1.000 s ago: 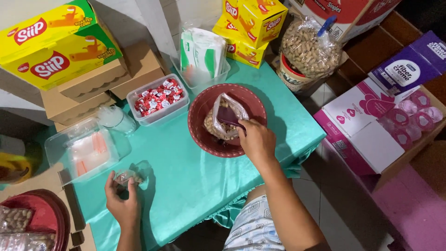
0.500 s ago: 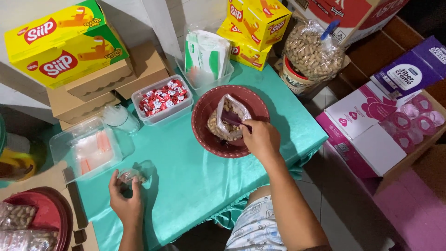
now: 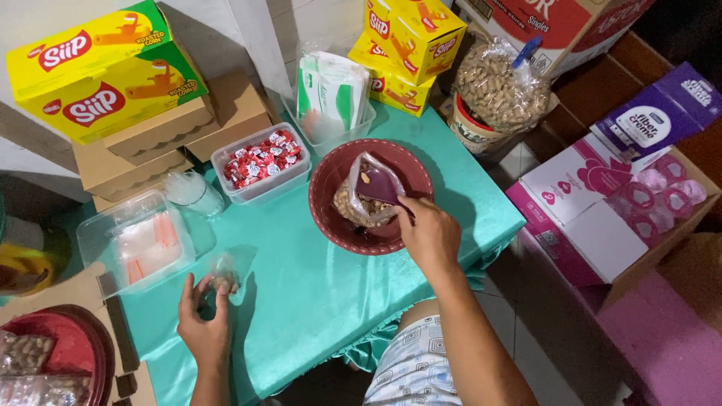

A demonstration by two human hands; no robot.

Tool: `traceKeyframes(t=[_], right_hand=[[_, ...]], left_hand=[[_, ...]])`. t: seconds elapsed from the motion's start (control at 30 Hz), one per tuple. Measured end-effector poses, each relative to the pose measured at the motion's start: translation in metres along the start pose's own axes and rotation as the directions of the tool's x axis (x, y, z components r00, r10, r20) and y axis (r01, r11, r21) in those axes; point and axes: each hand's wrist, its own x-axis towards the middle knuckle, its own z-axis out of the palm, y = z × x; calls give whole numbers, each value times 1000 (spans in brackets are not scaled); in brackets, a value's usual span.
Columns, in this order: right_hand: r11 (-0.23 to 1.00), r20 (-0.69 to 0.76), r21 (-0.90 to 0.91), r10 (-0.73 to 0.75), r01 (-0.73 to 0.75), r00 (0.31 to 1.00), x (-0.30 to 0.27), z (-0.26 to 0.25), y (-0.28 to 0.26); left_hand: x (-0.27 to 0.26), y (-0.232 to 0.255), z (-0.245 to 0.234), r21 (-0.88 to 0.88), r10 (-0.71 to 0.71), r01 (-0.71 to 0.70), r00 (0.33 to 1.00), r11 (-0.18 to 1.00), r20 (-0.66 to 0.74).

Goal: The person is using a spoon to scoop peanuts from a bowl into small plastic bags and then sealing the bags by hand.

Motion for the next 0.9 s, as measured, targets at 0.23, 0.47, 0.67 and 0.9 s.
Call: traceKeyframes(t=[0.23,0.47,0.67,0.9], right_hand=[[993,-140,-4,-118,118,983,-2,-32,-15],[973,-203,42,-213,226,956,-6,-35,-35],[991,-23,-27,-130,130,991,-11,-21,-58],[979,64,48,-201,198,977,-25,-3,-97]], left_hand=[[7,-19,8,59,55,-53,998,997,-40],[24,-39,21,99,75,-62,989,993,-131],[41,-18,44,457,-2,29,998,889,-61],[50,-15,45,344,-148,125,988,931,42]])
